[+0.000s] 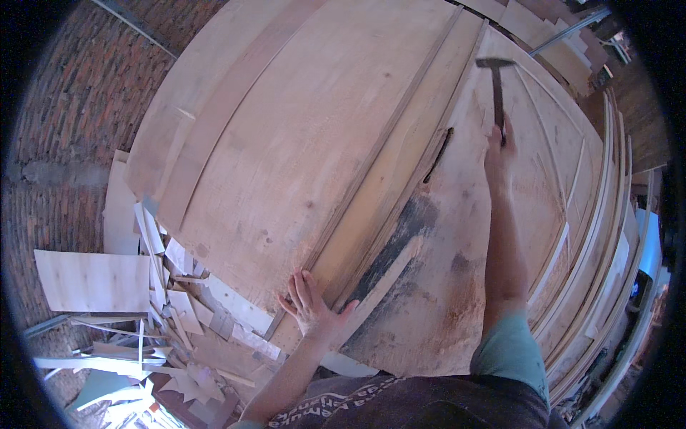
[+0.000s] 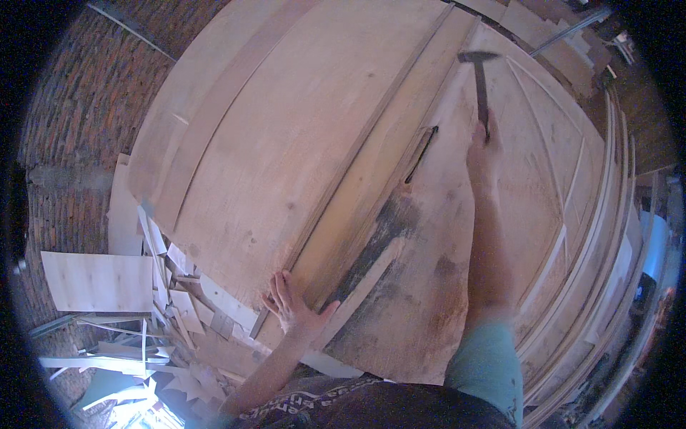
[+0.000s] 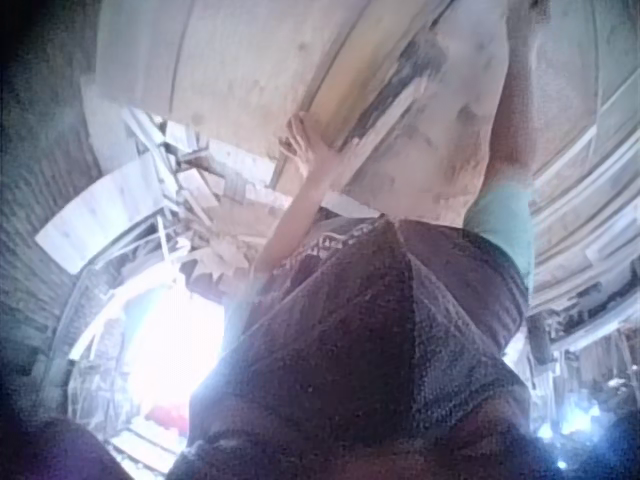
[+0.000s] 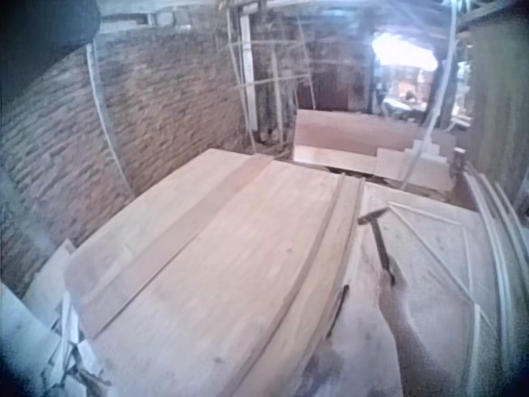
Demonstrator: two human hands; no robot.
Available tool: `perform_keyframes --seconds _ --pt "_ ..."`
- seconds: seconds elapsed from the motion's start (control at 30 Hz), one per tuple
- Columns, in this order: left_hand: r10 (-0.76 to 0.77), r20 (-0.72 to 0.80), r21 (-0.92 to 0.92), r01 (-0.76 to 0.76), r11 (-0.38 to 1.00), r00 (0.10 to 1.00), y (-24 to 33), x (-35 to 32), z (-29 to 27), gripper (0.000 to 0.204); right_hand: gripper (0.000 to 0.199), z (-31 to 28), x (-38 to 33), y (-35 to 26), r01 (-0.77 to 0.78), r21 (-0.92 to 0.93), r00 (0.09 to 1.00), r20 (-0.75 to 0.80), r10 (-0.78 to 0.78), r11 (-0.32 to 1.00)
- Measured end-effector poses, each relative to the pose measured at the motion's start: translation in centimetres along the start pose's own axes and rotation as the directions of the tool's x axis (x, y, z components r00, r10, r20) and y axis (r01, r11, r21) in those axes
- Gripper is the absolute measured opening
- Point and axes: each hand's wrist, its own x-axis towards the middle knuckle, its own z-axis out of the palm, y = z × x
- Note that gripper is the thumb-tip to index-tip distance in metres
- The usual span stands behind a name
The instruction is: The person assembles a wooden frame by joining long wooden planks with smaller cross pieces. They use a hammer to drive nails into the joints and a tape measure to check dimensions. The person repeatedly picks up planks, aligns them, and secures them together on a workbench.
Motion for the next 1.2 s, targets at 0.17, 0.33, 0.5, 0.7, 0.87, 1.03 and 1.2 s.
perform_keyframes --seconds 0.17,0.33,0.5,0.7,0.87,1.03,1.2 --pt "-0.009 0.052 -0.023 0.010 1.000 0.999 -0.3 -0.2 -0.1 0.132 0.035 -6.1 -18.4 2.0 -0.244 0.112 0.969 -0.016 0.247 0.963" --pt "0.023 -0.023 -0.026 -0.024 0.999 0.999 -0.8 -0.6 0.3 0.136 0.025 -9.9 -33.8 -1.3 -0.202 0.082 0.979 0.059 0.197 0.976" --pt "0.074 -0.009 -0.088 -0.074 0.993 0.997 -1.8 -0.8 -0.1 0.134 0.026 -12.0 -44.3 -8.9 -0.477 -0.066 0.827 0.304 0.473 0.876" --pt "0.252 -0.040 -0.314 -0.251 0.916 0.967 -9.6 -0.3 -1.6 0.109 0.031 -11.6 -53.7 -13.5 -0.202 -0.179 0.894 0.369 0.256 0.963" --pt "0.412 -0.190 -0.358 -0.454 0.816 0.891 -21.5 -0.7 -1.5 0.066 0.037 -8.9 -58.5 -16.1 -0.088 -0.246 0.855 0.479 0.200 0.965" --pt "0.521 -0.143 -0.223 -0.541 0.811 0.841 -25.1 -3.7 -0.2 0.048 0.037 -5.0 -61.2 -16.2 0.016 -0.351 0.875 0.459 0.157 0.936" --pt "0.497 -0.180 -0.275 -0.529 0.803 0.849 -25.6 -4.1 1.0 0.043 0.037 -3.3 -62.0 -16.4 0.021 -0.260 0.939 0.337 0.071 0.965"
